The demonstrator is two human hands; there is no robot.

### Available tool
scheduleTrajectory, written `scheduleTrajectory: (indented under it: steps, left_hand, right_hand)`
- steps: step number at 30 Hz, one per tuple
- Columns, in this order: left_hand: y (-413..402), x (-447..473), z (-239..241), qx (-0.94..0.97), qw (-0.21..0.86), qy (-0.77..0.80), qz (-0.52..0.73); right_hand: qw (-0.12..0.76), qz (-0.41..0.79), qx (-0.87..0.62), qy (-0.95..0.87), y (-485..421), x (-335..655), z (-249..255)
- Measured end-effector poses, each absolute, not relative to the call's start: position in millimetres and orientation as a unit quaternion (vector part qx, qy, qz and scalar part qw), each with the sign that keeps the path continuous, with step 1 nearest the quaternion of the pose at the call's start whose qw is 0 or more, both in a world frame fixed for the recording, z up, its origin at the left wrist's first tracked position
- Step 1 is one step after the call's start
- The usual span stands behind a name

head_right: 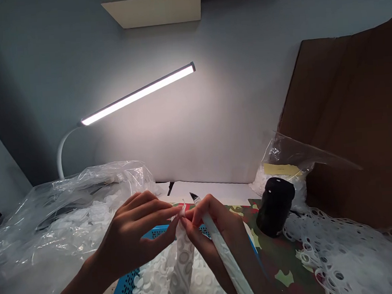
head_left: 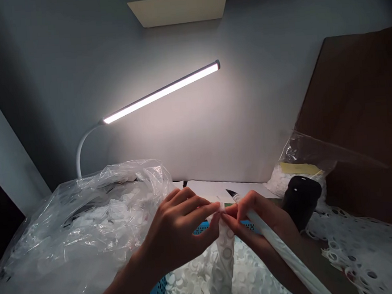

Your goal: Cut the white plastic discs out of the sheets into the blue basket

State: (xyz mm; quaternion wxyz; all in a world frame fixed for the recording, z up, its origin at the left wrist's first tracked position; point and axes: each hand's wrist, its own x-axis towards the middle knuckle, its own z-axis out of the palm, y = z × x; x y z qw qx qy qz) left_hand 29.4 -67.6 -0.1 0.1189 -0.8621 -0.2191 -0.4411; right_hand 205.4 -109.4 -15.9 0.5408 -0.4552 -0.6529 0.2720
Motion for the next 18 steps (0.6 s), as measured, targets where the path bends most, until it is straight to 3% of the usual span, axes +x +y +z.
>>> scheduleTrajectory:
  steps: [11, 18]
  left_hand:
    - [-64.3, 29.8, -5.5, -0.866, 0.037, -0.221, -0.447]
    - [-68.1, 34.7, -7.9, -0.879, 0.079, -0.222, -0.415]
  right_hand:
    - [0.565, 0.252, -0.477, -0.624, -115.0, 204.2, -7.1]
    - [0.534, 0.247, -0.463, -0.663, -112.1, 205.3, -13.2]
